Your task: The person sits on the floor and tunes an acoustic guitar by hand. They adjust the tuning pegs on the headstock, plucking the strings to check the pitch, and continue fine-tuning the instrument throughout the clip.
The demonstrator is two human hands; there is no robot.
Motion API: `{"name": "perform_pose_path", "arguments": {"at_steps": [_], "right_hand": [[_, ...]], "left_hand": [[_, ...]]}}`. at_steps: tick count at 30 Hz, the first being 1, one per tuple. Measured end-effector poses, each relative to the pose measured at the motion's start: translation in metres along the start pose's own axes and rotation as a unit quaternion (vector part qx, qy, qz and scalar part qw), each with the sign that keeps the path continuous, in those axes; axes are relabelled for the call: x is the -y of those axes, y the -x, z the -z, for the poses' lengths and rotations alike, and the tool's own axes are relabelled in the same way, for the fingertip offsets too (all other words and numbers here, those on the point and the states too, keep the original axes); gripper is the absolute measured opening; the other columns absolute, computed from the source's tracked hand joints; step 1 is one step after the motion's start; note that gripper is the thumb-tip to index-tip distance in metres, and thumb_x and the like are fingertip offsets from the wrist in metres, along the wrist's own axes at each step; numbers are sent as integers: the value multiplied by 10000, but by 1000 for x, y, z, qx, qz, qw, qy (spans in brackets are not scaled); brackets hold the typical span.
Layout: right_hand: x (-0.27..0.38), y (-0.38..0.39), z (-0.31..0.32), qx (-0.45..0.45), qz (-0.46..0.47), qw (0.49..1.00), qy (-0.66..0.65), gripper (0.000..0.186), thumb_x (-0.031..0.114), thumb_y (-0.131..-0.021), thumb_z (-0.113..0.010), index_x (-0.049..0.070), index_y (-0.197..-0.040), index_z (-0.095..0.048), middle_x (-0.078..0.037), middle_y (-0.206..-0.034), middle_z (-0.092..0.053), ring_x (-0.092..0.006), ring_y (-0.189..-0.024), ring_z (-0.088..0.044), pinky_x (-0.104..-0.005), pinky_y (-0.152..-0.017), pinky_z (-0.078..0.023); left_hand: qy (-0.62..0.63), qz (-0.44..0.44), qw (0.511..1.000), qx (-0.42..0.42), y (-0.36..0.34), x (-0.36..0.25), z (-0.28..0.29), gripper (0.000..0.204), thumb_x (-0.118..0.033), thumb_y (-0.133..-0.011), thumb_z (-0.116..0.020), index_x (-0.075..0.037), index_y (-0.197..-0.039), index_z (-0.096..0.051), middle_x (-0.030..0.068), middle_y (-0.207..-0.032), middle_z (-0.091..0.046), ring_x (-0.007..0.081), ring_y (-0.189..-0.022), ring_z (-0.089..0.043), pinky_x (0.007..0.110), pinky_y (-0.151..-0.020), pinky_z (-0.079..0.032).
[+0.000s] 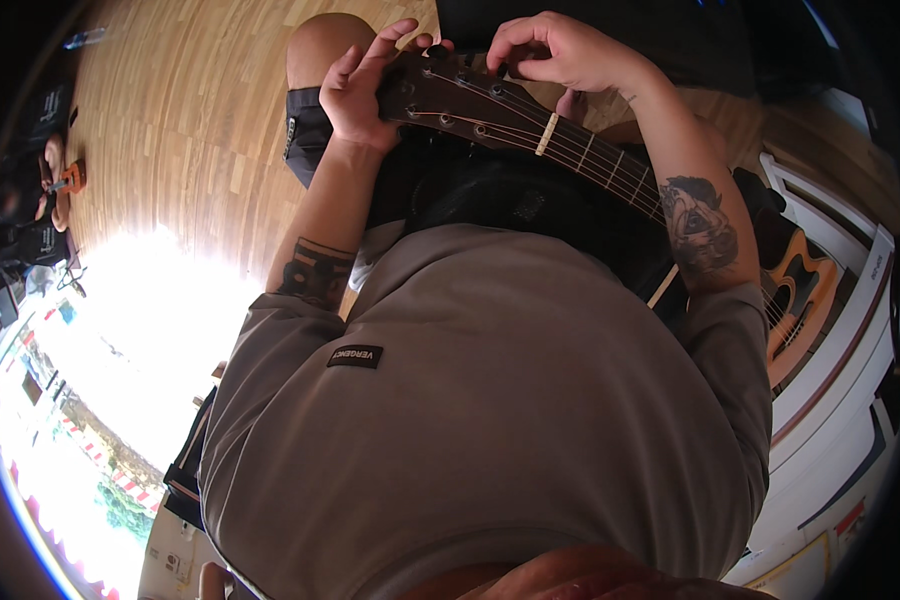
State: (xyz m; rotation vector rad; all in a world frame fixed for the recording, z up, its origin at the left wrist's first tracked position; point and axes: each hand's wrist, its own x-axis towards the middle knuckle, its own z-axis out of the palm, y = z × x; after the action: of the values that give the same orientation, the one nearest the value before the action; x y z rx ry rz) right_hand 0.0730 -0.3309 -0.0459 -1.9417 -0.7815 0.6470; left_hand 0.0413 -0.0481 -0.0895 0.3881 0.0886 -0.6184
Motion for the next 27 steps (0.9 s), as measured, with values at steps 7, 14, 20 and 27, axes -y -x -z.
{"name": "perform_pose_path", "arguments": {"at_steps": [7,14,20,27], "right_hand": [[14,-4,5,-25,-85,993,-82,168,161,-887,-641,50,-945,-753,-58,-969,-739,-168,-928,-687,-298,-880,-516],[22,1,-4,-6,-73,997,-39,264,293,-979,-662,64,-1068,-761,-56,-998,-748,-178,-959,-695,-291,-908,-511],[22,-4,13,-29,20,998,-46,142,29,-809,-612,32,-863,-743,-81,-989,-723,-196,-909,-681,-309,-851,-527],[31,2,-3,-27,-166,986,-14,271,246,-967,-658,71,-1154,-743,-63,-1082,-735,-165,-1044,-684,-297,-953,-511]], "left_hand": [[-33,-5,999,-27,1,1,-8,630,-500,-967,-427,-43,-1387,-529,177,-1254,-545,434,-1352,-474,578,-1102,-435],[-21,-8,1000,-19,2,0,-5,633,-502,-965,-427,-42,-1388,-527,170,-1248,-544,432,-1349,-477,578,-1104,-434],[-14,-7,1000,-15,3,-1,-3,636,-500,-965,-420,-40,-1393,-517,170,-1249,-539,434,-1348,-475,583,-1105,-433],[-16,-6,1000,-16,2,0,-4,639,-503,-964,-421,-41,-1394,-518,168,-1251,-538,433,-1352,-472,586,-1103,-432]]}}
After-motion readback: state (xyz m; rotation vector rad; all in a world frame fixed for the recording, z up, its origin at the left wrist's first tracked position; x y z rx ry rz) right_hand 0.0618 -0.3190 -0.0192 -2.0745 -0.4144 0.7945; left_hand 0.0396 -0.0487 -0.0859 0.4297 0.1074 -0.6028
